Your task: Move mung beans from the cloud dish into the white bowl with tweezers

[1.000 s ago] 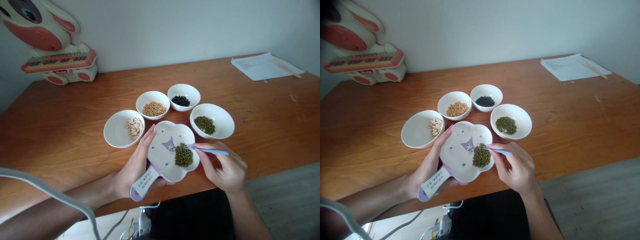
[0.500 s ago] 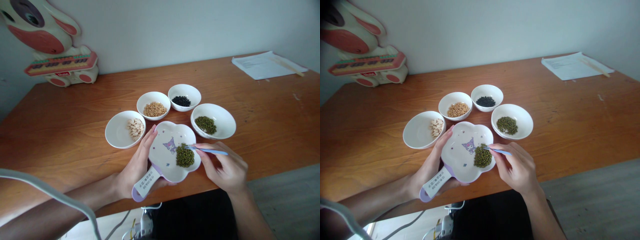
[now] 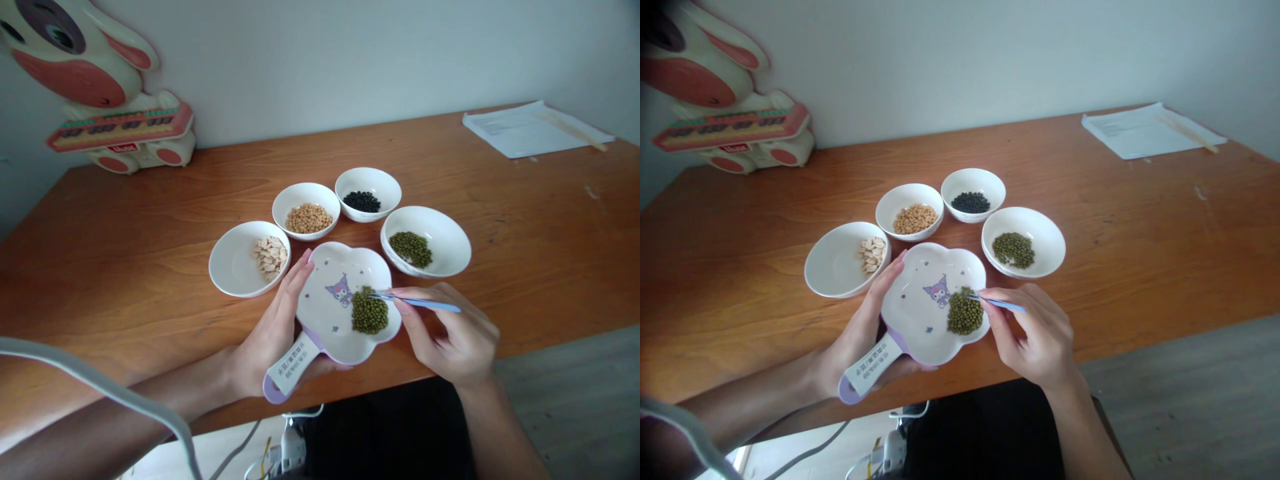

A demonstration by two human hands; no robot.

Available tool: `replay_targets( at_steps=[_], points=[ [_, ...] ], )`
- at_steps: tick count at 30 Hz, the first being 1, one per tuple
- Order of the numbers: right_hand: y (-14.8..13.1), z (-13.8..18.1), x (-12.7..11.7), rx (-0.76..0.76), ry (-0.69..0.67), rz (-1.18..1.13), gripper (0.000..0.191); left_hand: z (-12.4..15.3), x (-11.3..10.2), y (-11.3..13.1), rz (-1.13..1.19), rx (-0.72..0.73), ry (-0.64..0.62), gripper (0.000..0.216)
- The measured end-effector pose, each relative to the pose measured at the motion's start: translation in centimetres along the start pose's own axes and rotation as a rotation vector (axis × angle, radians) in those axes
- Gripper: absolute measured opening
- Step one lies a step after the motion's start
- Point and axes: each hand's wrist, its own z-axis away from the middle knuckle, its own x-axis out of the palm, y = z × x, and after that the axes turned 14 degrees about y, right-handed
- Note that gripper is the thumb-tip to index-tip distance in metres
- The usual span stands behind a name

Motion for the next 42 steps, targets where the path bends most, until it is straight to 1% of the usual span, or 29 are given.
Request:
replay_targets(
  at_steps=[12,17,21,22,23,24,26,27,28,32,34,36,37,39,42],
  points=[
    [0.0,0.0,0.0,0.014,-0.015,-0.019,0.043,0.0,0.0,-0.1,0.012,0.011,0.000,0.142],
    [0.0,-0.1,0.0,0.002,-0.023,-0.016,0.041,-0.1,0.0,0.0,0.000,0.013,0.004,0.141],
    [0.1,0.5,-0.5,-0.009,0.009,-0.020,0.046,0.0,0.0,-0.1,0.009,0.021,-0.004,0.142],
    [0.3,0.9,-0.6,-0.003,0.046,-0.004,0.048,0.0,0.1,-0.2,0.013,0.020,-0.002,0.142],
    [0.4,1.3,-0.7,0.013,0.115,0.023,0.049,0.0,0.1,-0.3,0.018,0.020,0.005,0.141],
    [0.6,1.6,-0.8,0.036,0.214,0.057,0.048,0.1,0.2,-0.4,0.021,0.022,0.014,0.141],
    [1.1,2.1,-0.7,0.095,0.469,0.133,0.045,0.1,0.3,-0.6,0.025,0.034,0.023,0.142],
    [1.2,2.2,-0.6,0.137,0.572,0.163,0.042,0.1,0.4,-0.6,0.027,0.042,0.024,0.143],
    [1.4,2.2,-0.4,0.187,0.639,0.185,0.039,0.1,0.4,-0.6,0.026,0.046,0.024,0.142],
    [1.4,1.9,0.2,0.386,0.730,0.223,0.030,0.0,0.2,-0.3,0.016,0.043,0.013,0.139],
    [1.2,2.0,0.3,0.390,0.750,0.211,0.030,0.0,0.1,-0.2,0.015,0.037,0.003,0.139],
    [1.0,2.2,0.0,0.358,0.723,0.180,0.029,0.0,0.0,-0.1,0.021,0.031,0.000,0.140],
    [0.9,2.3,-0.2,0.334,0.677,0.152,0.030,0.0,0.0,0.0,0.025,0.029,0.001,0.140],
    [0.8,2.3,-0.7,0.270,0.513,0.084,0.032,0.0,0.1,0.0,0.028,0.029,-0.001,0.140],
    [0.6,1.8,-1.3,0.150,0.189,0.001,0.044,-0.1,0.1,0.2,0.016,0.028,-0.011,0.138]
  ],
)
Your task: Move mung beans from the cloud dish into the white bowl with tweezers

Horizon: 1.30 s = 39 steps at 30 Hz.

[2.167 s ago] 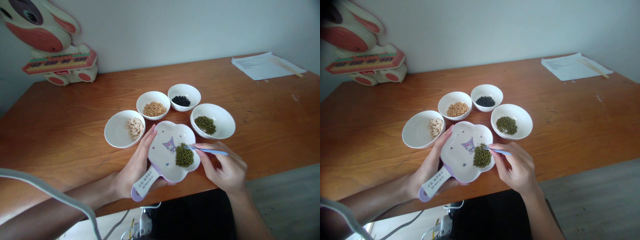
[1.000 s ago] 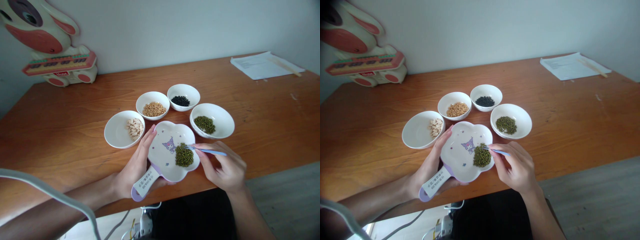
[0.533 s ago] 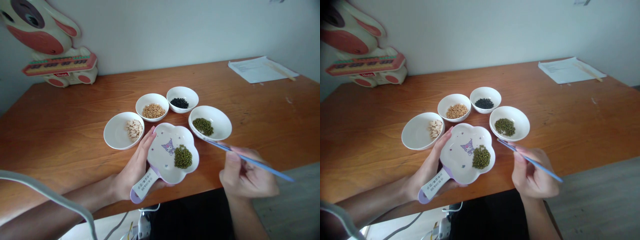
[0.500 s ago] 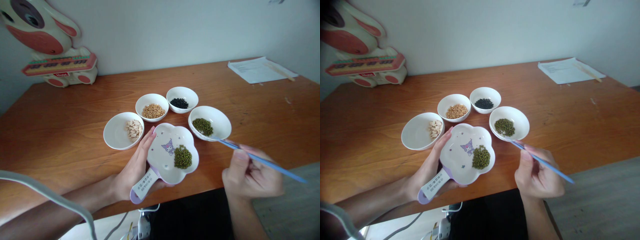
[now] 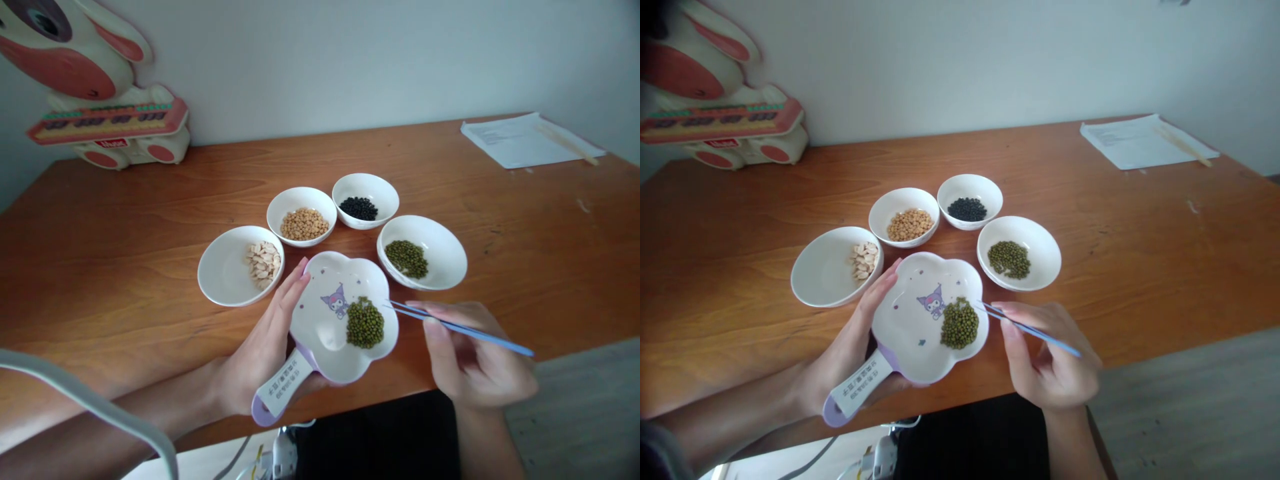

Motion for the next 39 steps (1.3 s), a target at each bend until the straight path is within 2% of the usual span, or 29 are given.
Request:
replay_targets(
  at_steps=[2,4,14,21,28,39],
  points=[
    [-0.24,-0.54,-0.08,-0.061,-0.128,-0.006,0.049,-0.04,-0.03,0.09,-0.012,0.008,-0.002,0.138],
    [-0.45,-0.96,0.01,-0.095,-0.168,0.003,0.049,-0.02,-0.05,0.12,-0.025,0.018,-0.002,0.137],
    [-0.63,-1.14,0.46,-0.106,-0.215,0.029,0.039,0.47,-0.14,-0.15,-0.013,-0.004,-0.008,0.137],
    [-0.82,-1.18,0.44,-0.115,-0.240,0.034,0.049,0.40,-0.36,-0.03,-0.001,0.015,-0.015,0.134],
    [-0.77,-0.89,0.53,-0.135,-0.261,0.039,0.047,0.22,-0.18,-0.11,-0.002,0.017,-0.012,0.131],
    [-0.86,-1.11,0.66,-0.132,-0.263,0.018,0.057,0.26,-0.16,-0.13,0.002,0.008,-0.009,0.132]
  ],
)
